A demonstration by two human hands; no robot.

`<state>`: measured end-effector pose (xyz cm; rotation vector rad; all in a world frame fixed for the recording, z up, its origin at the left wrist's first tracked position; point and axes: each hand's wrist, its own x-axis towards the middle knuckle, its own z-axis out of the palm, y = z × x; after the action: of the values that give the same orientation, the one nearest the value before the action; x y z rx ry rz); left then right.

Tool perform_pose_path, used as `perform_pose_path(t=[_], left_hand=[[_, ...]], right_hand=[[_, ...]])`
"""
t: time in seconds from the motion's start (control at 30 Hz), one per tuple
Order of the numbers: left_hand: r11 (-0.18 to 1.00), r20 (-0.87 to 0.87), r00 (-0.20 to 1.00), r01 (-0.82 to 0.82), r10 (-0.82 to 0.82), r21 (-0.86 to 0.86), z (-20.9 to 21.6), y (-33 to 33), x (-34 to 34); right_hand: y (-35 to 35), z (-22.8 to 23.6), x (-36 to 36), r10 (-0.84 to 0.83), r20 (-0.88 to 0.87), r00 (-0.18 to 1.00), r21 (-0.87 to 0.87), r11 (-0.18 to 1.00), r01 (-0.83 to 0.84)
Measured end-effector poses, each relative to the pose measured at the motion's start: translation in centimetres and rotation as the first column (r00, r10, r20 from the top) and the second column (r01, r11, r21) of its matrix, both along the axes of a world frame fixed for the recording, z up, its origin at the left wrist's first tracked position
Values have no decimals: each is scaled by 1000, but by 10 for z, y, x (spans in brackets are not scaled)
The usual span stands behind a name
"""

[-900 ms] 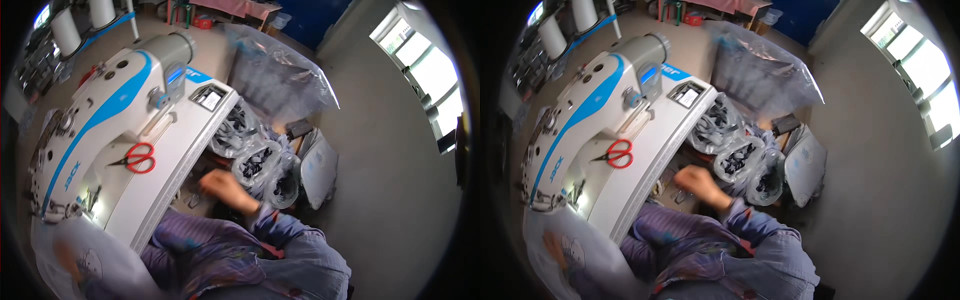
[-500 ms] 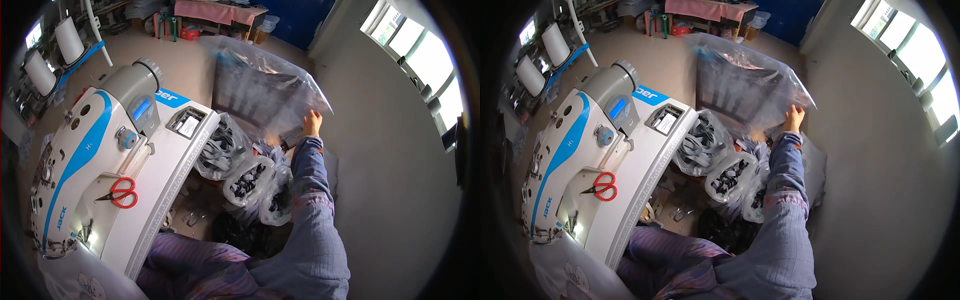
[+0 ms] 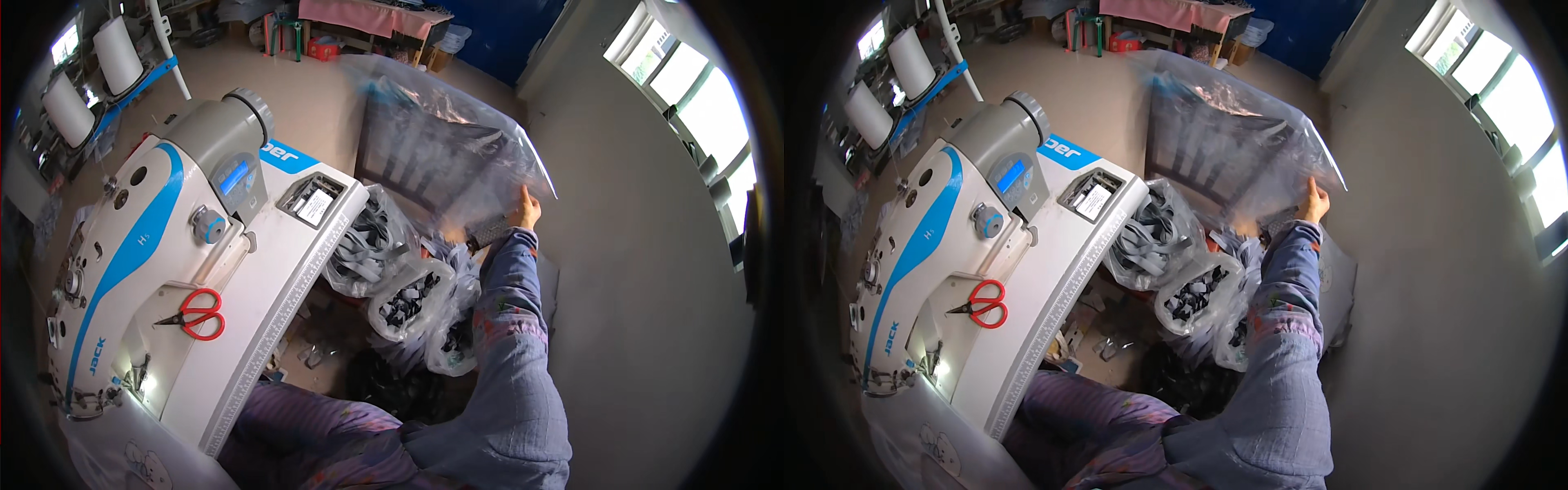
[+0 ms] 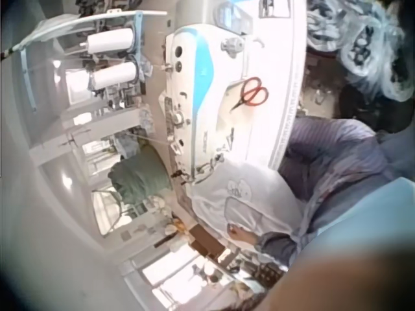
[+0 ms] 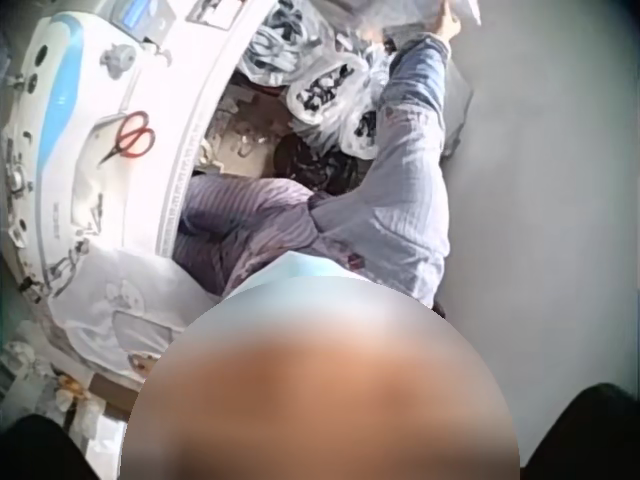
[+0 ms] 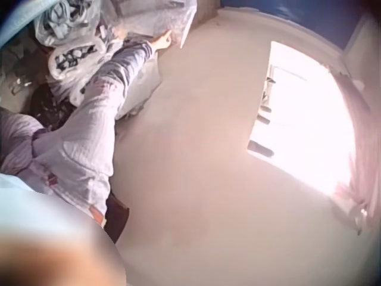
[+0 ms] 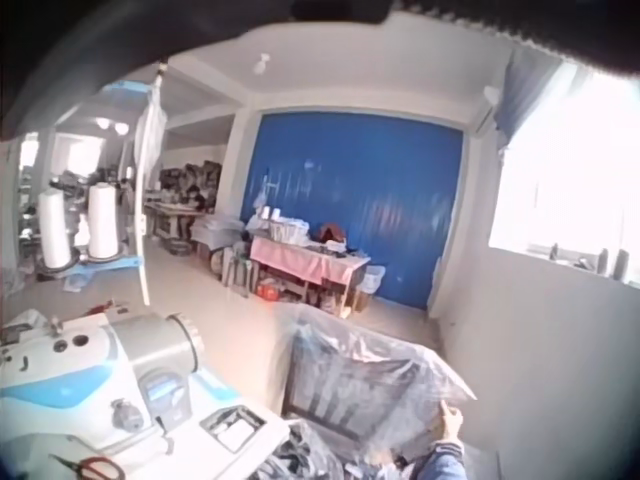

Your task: Sewing textile and plastic components together using an industrial sewing machine.

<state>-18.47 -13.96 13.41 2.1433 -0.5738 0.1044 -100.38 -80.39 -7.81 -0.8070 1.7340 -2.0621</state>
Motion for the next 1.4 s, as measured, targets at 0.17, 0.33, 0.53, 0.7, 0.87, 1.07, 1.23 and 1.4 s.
perform_pose_path(t=[0.17, 0.33, 0.53, 0.7, 0.87, 1.07, 1.23, 1.4], left_hand=[[855, -26, 895, -416, 445, 309, -31, 20, 39], [901, -52, 910, -398, 412, 175, -71, 58, 82], [938, 104, 940, -333, 324, 91, -87, 72, 80], [939, -5, 939, -345, 345, 12, -85, 61, 66], [940, 19, 940, -340, 340, 26, -82, 56, 59], [942, 11, 943, -332, 332, 39, -84, 59, 57], [939, -33, 939, -340, 341, 50, -87, 56, 51], [930, -68, 928, -362, 366, 63, -82, 50, 41]], right_hand=[[27, 27, 27, -212, -504, 837, 292, 870, 397], [45, 52, 24, -7, -684, 729, 479, 750, 456], [50, 42, 14, 150, 168, 974, 41, 986, -159], [49, 28, 43, -3, -88, 996, -90, 996, -5], [72, 54, 68, -131, -522, 843, 237, 927, 291], [89, 107, 85, 241, -912, 332, 406, 637, 655], [80, 116, 70, 139, -935, 326, 318, 735, 599], [77, 71, 57, 203, 157, 967, -61, 979, -195]])
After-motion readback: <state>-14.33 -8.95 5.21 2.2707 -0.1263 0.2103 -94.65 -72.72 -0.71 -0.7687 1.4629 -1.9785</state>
